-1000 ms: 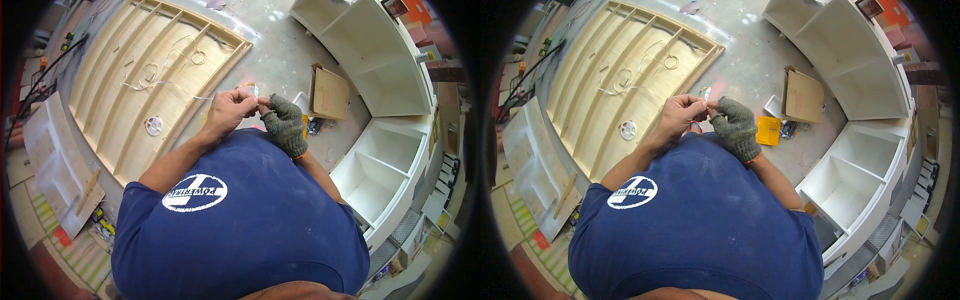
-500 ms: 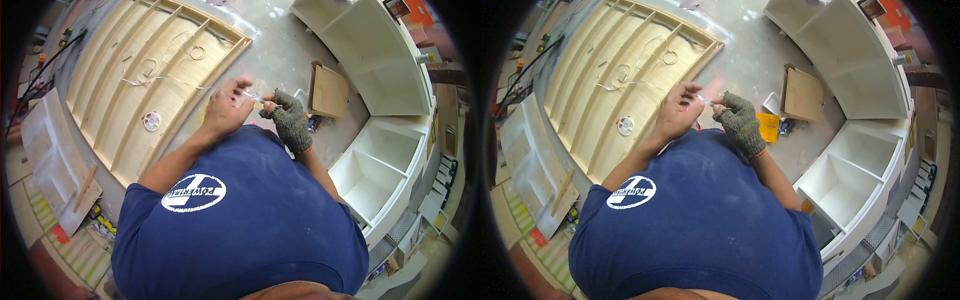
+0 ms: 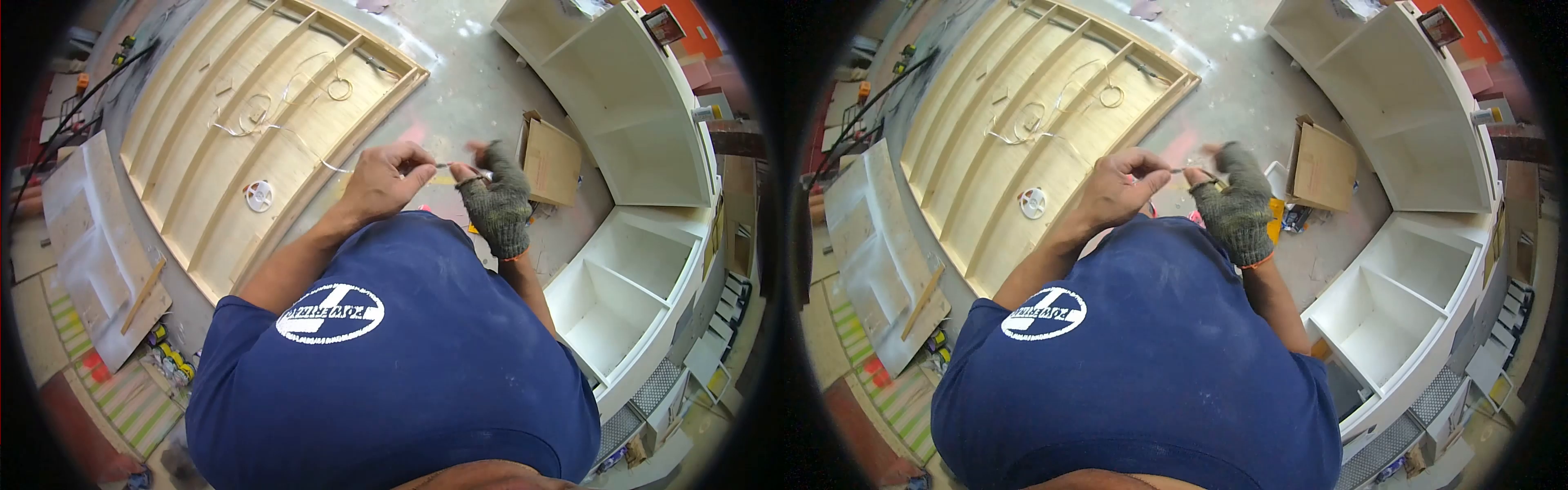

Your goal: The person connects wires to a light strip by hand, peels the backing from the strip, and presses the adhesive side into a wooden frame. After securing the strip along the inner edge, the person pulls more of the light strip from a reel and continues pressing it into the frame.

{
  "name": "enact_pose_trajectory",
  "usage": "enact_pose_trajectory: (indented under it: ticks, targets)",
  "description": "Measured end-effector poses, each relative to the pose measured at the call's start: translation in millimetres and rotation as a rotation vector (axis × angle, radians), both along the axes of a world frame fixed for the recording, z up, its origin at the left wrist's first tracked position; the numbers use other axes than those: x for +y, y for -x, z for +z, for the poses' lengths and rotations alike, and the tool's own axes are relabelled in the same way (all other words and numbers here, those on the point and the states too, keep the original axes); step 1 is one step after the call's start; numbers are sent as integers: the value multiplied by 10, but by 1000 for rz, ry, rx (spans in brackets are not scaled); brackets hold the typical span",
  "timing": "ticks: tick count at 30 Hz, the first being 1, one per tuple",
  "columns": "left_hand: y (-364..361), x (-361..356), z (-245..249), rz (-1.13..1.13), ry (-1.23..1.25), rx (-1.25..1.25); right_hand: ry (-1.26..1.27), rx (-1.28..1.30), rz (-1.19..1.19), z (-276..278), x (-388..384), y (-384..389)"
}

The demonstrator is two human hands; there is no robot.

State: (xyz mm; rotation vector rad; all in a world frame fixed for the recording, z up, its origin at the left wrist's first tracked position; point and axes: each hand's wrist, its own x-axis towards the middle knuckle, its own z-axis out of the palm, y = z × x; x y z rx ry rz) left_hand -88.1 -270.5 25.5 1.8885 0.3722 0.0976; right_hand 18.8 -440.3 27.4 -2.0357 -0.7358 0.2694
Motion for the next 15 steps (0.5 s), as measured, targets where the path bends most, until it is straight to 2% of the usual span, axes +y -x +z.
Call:
enact_pose_trajectory:
  ticks: [1,2,3,4,5,6,7,9,11,12,15]
  targets:
    - [-11,-17,-66,139,51,1,-42,-195,-198,-26,3,6]
    - [-29,-3,-165,136,49,-3,-74,-252,-297,-13,-34,7]
    - [-37,24,-294,266,201,-38,-78,-256,-299,-35,-69,-3]
    - [-44,51,-402,396,352,-73,-134,-428,-362,-80,-98,-24]
    - [-31,62,-494,394,347,-77,-191,-599,-426,-105,-115,-27]
    - [-34,59,-508,446,569,-55,-207,-640,-338,-89,-122,-24]
    - [-58,72,-508,489,790,-34,-214,-646,-347,-89,-101,-36]
    - [-75,-6,-456,451,765,40,-30,-216,58,-140,-54,9]
    - [-106,-91,-373,339,951,53,-162,259,45,-269,126,110]
    - [-141,-116,-303,311,980,39,-227,392,46,-336,188,121]
    - [-185,-116,-95,348,944,46,-237,460,87,-304,172,75]
